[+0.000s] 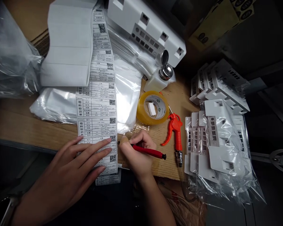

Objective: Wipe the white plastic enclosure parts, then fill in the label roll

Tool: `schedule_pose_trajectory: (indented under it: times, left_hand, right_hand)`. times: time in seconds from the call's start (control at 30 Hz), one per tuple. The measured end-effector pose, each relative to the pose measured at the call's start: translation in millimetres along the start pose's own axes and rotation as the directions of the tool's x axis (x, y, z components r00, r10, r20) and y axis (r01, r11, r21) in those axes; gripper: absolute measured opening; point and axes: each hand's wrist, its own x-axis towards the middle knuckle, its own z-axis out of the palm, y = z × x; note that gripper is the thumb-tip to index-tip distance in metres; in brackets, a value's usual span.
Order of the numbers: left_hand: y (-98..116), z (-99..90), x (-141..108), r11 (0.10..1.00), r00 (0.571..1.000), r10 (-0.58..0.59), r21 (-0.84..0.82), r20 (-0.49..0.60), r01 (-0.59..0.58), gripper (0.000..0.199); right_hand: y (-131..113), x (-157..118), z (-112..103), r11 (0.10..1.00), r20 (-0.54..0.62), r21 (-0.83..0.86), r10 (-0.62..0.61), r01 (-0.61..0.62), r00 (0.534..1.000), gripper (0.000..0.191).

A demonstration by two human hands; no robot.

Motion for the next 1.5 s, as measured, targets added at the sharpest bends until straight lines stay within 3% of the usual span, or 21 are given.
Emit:
schedule_pose_trajectory:
  times: [0.23,0.57,0.8,0.93,1.1,1.5]
  left_hand:
    - [-2.4,3.6,1.1,1.0,1.0,0.019,0.016,-0.02,-0.019,0.03]
    - [-1.5,2.7,1.4,1.0,1.0,-0.005,0.02,0.003,0.005,0.03]
    - [0.0,0.0,0.1,1.0,1.0,-0.023,0.002,0.01,0.023,0.026]
    - [-0.6,-3.2,-0.5,0.999,0.999,-0.037,-0.03,-0.005,0.037,0.037]
    - [-4.1,-1.4,0.0,1.0,1.0,-0.003,0.013,-0.008,0.003,0.035]
    - [-4.5,0.7,5.5,1.0,1.0,-0.008,0.017,0.003,0.008,0.029]
  right_hand:
    - [0.1,-0.9,4.3,0.993,0.069,-0.103,-0.049,0.056,0.996,0.037]
    - [0.5,-1.7,4.5,0.992,0.076,-0.116,-0.039,0.048,0.996,0.038]
    - [-3.1,7.7,-4.5,0.998,0.087,0.033,0.057,-0.061,0.995,0.039]
    - [-4.3,8.6,-4.8,0.985,0.085,0.148,0.074,-0.086,0.994,0.039]
    - [-2.1,2.1,3.0,1.0,0.008,0.006,0.01,-0.01,1.0,0.037]
    - [-2.8,1.4,11.4,0.99,0.04,-0.128,-0.046,0.051,0.998,0.034]
